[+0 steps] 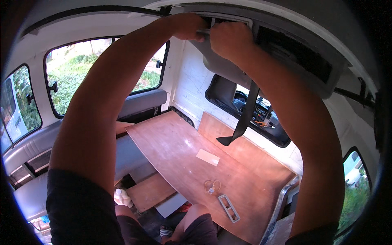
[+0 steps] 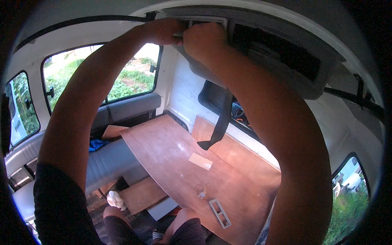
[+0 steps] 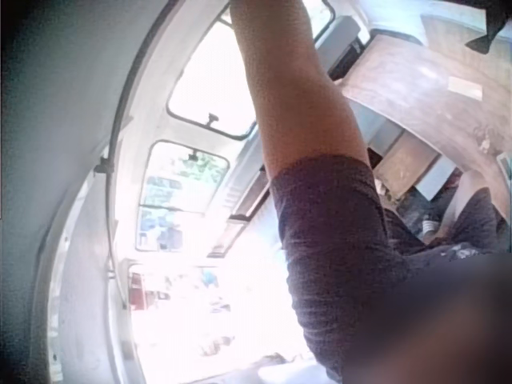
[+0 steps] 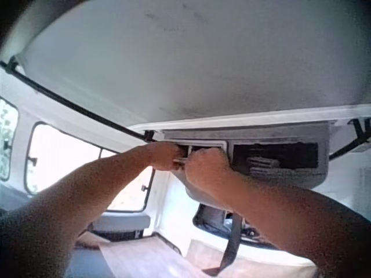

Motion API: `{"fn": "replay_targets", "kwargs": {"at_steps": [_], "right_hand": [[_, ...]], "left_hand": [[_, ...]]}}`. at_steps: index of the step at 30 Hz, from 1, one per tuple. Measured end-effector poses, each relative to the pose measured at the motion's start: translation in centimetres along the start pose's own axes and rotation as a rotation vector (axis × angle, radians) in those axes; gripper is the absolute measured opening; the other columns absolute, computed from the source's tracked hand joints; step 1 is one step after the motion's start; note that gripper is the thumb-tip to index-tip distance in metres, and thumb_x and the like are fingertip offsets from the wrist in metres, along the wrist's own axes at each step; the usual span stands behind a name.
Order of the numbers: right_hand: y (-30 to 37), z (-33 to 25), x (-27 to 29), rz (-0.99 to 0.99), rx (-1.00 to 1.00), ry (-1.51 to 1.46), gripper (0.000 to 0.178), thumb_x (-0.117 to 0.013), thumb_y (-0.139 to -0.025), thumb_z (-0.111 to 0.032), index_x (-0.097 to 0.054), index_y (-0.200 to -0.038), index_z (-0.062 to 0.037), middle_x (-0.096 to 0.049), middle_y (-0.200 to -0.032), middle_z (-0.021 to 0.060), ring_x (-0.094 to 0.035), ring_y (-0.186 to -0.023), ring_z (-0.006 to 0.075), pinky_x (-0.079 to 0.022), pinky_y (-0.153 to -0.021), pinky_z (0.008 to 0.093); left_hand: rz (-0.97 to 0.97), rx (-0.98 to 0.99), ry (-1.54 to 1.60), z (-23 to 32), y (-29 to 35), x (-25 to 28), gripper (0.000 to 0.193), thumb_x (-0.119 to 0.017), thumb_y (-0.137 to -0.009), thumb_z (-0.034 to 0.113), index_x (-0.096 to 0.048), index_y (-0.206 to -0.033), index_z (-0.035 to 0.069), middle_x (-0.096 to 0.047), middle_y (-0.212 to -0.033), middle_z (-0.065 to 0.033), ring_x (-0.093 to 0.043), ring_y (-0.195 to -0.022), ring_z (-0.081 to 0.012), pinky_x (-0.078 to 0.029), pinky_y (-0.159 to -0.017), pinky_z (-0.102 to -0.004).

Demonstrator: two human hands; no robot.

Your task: The person installs a plastic vent cover and a light fixture into the ceiling of a van. They align the vent cover, secure it with clips, and then fit a light fixture into the ceiling panel, assisted by another person using a flashlight.

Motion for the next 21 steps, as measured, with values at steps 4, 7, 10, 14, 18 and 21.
{"fn": "replay_targets", "kwargs": {"at_steps": [4, 7, 10, 14, 18, 21], "right_hand": [[-0.4, 0.5, -0.1, -0.032, 0.056, 0.008, 0.022, -0.060, -0.090, -0.019, -0.079, -0.096, -0.0100, -0.078, -0.098, 0.0147, -0.078, -0.084, 0.0297, -0.063, -0.071, 0.0455], [-0.5, 0.3, 0.0, 0.006, 0.081, 0.091, 0.022, -0.059, -0.090, -0.018, -0.078, -0.099, -0.0090, -0.078, -0.096, 0.0149, -0.078, -0.084, 0.0304, -0.063, -0.070, 0.0436], [-0.5, 0.4, -0.4, 0.018, 0.062, 0.099, 0.023, -0.059, -0.092, -0.017, -0.077, -0.102, -0.0085, -0.078, -0.096, 0.0144, -0.078, -0.082, 0.0305, -0.063, -0.069, 0.0440], [-0.5, 0.8, -0.8, 0.037, 0.038, 0.074, 0.023, -0.058, -0.095, -0.020, -0.076, -0.103, -0.0079, -0.078, -0.095, 0.0146, -0.078, -0.083, 0.0306, -0.063, -0.070, 0.0438], [-0.6, 0.4, -0.7, 0.030, 0.046, 0.081, 0.027, -0.057, -0.099, -0.024, -0.077, -0.100, -0.0068, -0.078, -0.095, 0.0156, -0.078, -0.084, 0.0312, -0.063, -0.073, 0.0455], [-1.1, 0.3, -0.6, -0.051, 0.035, 0.091, 0.027, -0.060, -0.098, -0.026, -0.077, -0.100, -0.0053, -0.077, -0.096, 0.0169, -0.077, -0.089, 0.0322, -0.062, -0.078, 0.0472]], "left_hand": [[0.066, -0.016, 0.116, -0.7, -0.3, 0.0, 0.053, -0.078, -0.084, 0.035, -0.067, -0.130, 0.010, -0.072, -0.117, -0.0203, -0.067, -0.112, -0.0379, -0.052, -0.097, -0.0467], [0.073, -0.046, 0.099, -1.0, -0.5, 0.2, 0.055, -0.080, -0.080, 0.034, -0.068, -0.128, 0.009, -0.071, -0.117, -0.0207, -0.068, -0.112, -0.0382, -0.053, -0.097, -0.0460], [-0.009, -0.010, 0.054, -1.2, -0.9, 0.0, 0.057, -0.080, -0.079, 0.031, -0.067, -0.129, 0.007, -0.070, -0.121, -0.0213, -0.066, -0.115, -0.0384, -0.051, -0.100, -0.0466], [-0.061, 0.017, -0.040, -0.9, -1.4, 0.0, 0.062, -0.080, -0.080, 0.026, -0.063, -0.136, 0.006, -0.066, -0.131, -0.0206, -0.063, -0.123, -0.0372, -0.048, -0.108, -0.0473], [-0.117, -0.109, 0.073, -1.0, -1.5, -0.5, 0.035, -0.077, -0.079, 0.025, -0.070, -0.104, 0.000, -0.072, -0.102, -0.0224, -0.069, -0.098, -0.0415, -0.055, -0.086, -0.0494], [0.087, -0.170, 0.082, -1.4, -0.6, 0.0, 0.060, -0.079, -0.082, 0.025, -0.063, -0.136, 0.006, -0.065, -0.135, -0.0188, -0.063, -0.123, -0.0369, -0.049, -0.107, -0.0481]]}}
Point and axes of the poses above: each hand's wrist, its own y-axis away from the middle knuckle, its own x-axis out of the back of the hand, z = x × y, the point moved 9 cm from there along -y, towards the middle knuckle
